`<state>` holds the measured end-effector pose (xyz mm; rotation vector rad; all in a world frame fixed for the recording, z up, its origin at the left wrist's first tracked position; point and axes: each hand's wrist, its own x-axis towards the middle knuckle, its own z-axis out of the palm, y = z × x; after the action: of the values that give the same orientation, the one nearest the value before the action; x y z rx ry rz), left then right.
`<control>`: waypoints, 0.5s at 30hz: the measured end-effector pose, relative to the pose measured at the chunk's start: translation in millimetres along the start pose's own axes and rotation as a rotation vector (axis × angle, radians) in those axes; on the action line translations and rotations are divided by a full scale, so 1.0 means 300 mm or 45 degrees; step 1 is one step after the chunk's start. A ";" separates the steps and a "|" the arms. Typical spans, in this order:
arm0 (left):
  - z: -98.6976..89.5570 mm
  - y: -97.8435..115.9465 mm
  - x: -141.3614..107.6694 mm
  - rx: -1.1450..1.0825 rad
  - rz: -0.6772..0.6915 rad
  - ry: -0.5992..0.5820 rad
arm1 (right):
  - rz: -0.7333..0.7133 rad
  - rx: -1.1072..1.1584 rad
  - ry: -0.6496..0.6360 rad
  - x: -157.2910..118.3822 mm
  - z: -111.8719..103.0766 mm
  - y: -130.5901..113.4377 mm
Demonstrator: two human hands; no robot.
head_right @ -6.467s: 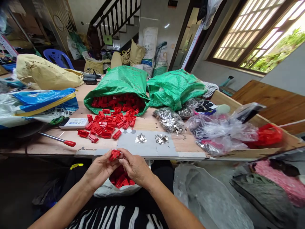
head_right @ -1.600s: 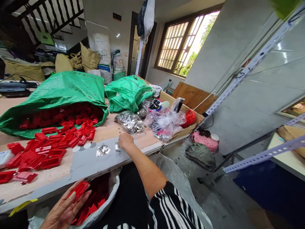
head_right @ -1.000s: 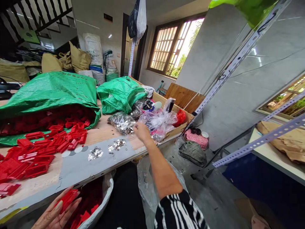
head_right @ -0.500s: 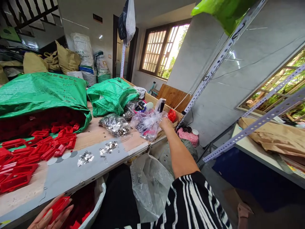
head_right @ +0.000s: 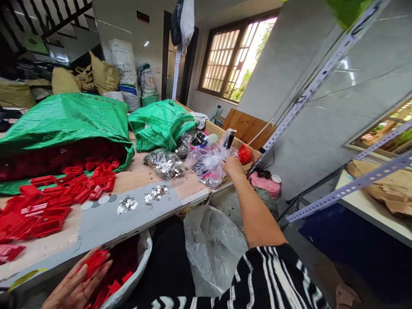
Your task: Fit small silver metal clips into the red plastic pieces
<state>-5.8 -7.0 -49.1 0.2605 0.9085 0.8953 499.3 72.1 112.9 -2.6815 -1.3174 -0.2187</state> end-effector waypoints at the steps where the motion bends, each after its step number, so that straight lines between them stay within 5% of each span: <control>1: 0.010 -0.001 -0.002 -0.004 0.025 0.003 | -0.065 0.038 0.012 -0.021 0.003 -0.032; 9: 0.074 0.017 -0.053 -0.034 0.052 0.003 | -0.685 0.412 -0.222 -0.312 0.198 -0.366; 15: 0.095 0.036 -0.087 -0.064 0.066 0.057 | -0.783 0.501 -0.346 -0.459 0.320 -0.504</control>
<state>2.5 -15.7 -10.7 0.2222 0.9233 0.9736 302.4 75.6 2.1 -1.9731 -1.9930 0.3238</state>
